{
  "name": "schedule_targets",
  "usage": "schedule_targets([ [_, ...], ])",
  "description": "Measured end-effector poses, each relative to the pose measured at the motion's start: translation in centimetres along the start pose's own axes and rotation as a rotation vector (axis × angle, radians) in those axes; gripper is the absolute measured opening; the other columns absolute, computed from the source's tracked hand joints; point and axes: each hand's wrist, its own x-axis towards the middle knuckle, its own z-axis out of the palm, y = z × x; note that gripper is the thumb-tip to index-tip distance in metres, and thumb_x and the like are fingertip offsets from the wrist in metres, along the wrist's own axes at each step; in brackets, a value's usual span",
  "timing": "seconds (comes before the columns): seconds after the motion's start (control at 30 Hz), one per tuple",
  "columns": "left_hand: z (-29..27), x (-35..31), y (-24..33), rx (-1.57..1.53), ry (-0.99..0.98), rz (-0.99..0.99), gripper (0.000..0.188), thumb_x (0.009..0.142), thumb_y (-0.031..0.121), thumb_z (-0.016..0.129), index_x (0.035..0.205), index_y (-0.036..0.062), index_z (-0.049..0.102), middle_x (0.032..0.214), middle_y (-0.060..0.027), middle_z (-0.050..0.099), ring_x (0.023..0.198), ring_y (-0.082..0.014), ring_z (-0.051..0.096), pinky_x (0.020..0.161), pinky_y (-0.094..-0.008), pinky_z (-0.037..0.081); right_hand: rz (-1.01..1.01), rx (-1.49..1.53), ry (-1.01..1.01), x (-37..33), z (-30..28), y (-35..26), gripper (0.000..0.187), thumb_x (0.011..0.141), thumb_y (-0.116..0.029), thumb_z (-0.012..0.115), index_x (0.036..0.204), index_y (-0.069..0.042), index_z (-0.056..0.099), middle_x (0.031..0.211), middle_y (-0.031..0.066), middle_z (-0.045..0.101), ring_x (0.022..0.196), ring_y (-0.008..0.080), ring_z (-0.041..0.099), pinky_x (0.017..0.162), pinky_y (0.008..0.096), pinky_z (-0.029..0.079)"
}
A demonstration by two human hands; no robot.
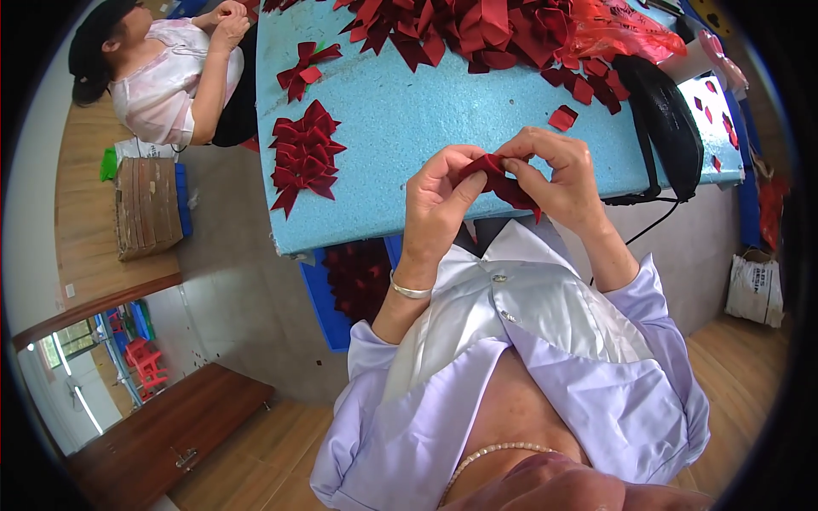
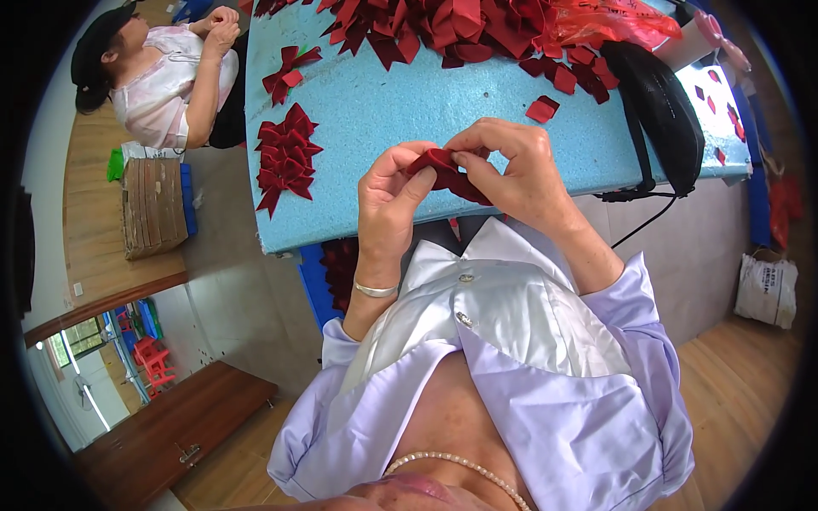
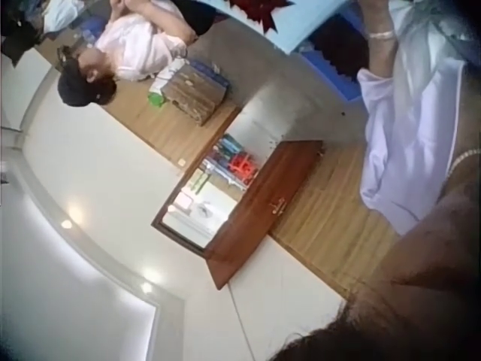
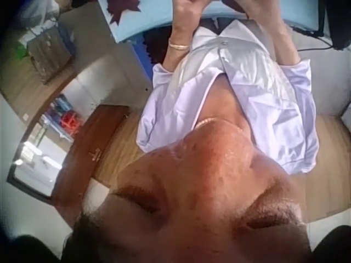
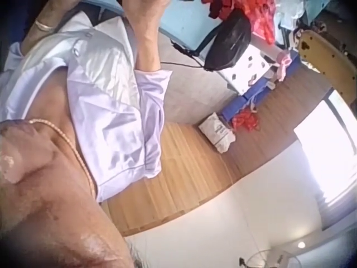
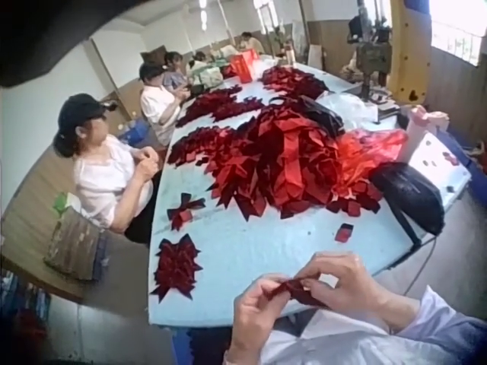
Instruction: Folding and tying strips of red fabric to create decorative bows.
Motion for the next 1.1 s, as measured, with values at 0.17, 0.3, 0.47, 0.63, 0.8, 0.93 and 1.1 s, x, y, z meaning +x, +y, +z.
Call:
schedule_targets([
  [0.17, 0.0, 0.0, 0.3, -0.012, 0.030, -0.046, 0.007, 0.090, -0.003, 0.059, 0.097, -0.0017, 0.057, 0.104, -0.0081, 0.061, 0.091, -0.0113, 0.060, 0.082, -0.0261, 0.053, 0.092, 0.029, 0.104, -0.1, 0.2, -0.7, 0.010, 0.077, 0.003, 0.064, 0.086, 0.002, 0.066, 0.075, 0.0071, 0.066, 0.065, 0.0123, 0.060, 0.062, 0.0251, 0.047],
  [0.3, 0.2, -0.1, -0.3, 0.063, 0.021, 0.039, 0.005, 0.089, -0.002, 0.060, 0.093, -0.0013, 0.057, 0.100, -0.0076, 0.062, 0.084, -0.0107, 0.059, 0.074, -0.0248, 0.051, 0.066, -0.093, -0.002, 0.2, 0.0, -0.8, 0.011, 0.076, 0.000, 0.065, 0.086, 0.002, 0.066, 0.076, 0.0065, 0.067, 0.063, 0.0116, 0.059, 0.060, 0.0258, 0.047],
  [0.47, -0.2, -0.1, -0.8, 0.424, -0.014, 0.215, 0.008, 0.084, -0.003, 0.064, 0.089, -0.0012, 0.057, 0.093, -0.0077, 0.063, 0.076, -0.0105, 0.058, 0.066, -0.0248, 0.049, 0.195, -0.069, -0.094, 0.2, 0.0, -1.1, 0.014, 0.074, 0.001, 0.061, 0.087, 0.003, 0.066, 0.078, 0.0075, 0.067, 0.063, 0.0137, 0.060, 0.060, 0.0270, 0.048],
  [0.63, -0.2, -0.3, -0.9, 0.471, 0.003, 0.242, 0.007, 0.085, -0.003, 0.063, 0.088, -0.0008, 0.057, 0.091, -0.0068, 0.063, 0.073, -0.0095, 0.057, 0.063, -0.0232, 0.048, 0.137, -0.100, -0.061, -0.3, 0.3, -1.2, 0.019, 0.074, 0.004, 0.058, 0.092, 0.003, 0.065, 0.081, 0.0093, 0.068, 0.069, 0.0154, 0.065, 0.065, 0.0285, 0.051],
  [0.8, 0.9, -0.7, -0.3, 0.121, 0.085, 0.015, 0.004, 0.090, -0.002, 0.059, 0.092, -0.0011, 0.056, 0.093, -0.0052, 0.063, 0.075, -0.0069, 0.057, 0.063, -0.0202, 0.047, 0.087, -0.006, 0.050, -0.6, 0.3, -0.9, 0.027, 0.075, 0.009, 0.057, 0.100, 0.002, 0.063, 0.081, 0.0097, 0.068, 0.078, 0.0156, 0.068, 0.074, 0.0276, 0.053],
  [0.93, 1.1, -0.5, -0.7, -0.032, 0.115, -0.018, 0.006, 0.091, 0.000, 0.058, 0.097, -0.0010, 0.056, 0.098, -0.0067, 0.062, 0.080, -0.0071, 0.058, 0.068, -0.0205, 0.049, 0.127, 0.036, 0.087, -1.2, 0.0, -0.4, 0.026, 0.077, 0.008, 0.059, 0.102, 0.002, 0.062, 0.084, 0.0084, 0.069, 0.081, 0.0155, 0.068, 0.075, 0.0272, 0.052],
  [1.1, 0.8, -0.5, -0.7, -0.049, 0.136, -0.020, 0.009, 0.093, 0.004, 0.057, 0.101, 0.0001, 0.054, 0.107, -0.0092, 0.062, 0.088, -0.0095, 0.059, 0.077, -0.0235, 0.050, 0.097, -0.023, 0.019, -1.5, -0.7, -1.4, 0.029, 0.076, 0.002, 0.068, 0.104, 0.004, 0.060, 0.091, 0.0097, 0.068, 0.083, 0.0160, 0.067, 0.076, 0.0271, 0.052],
])
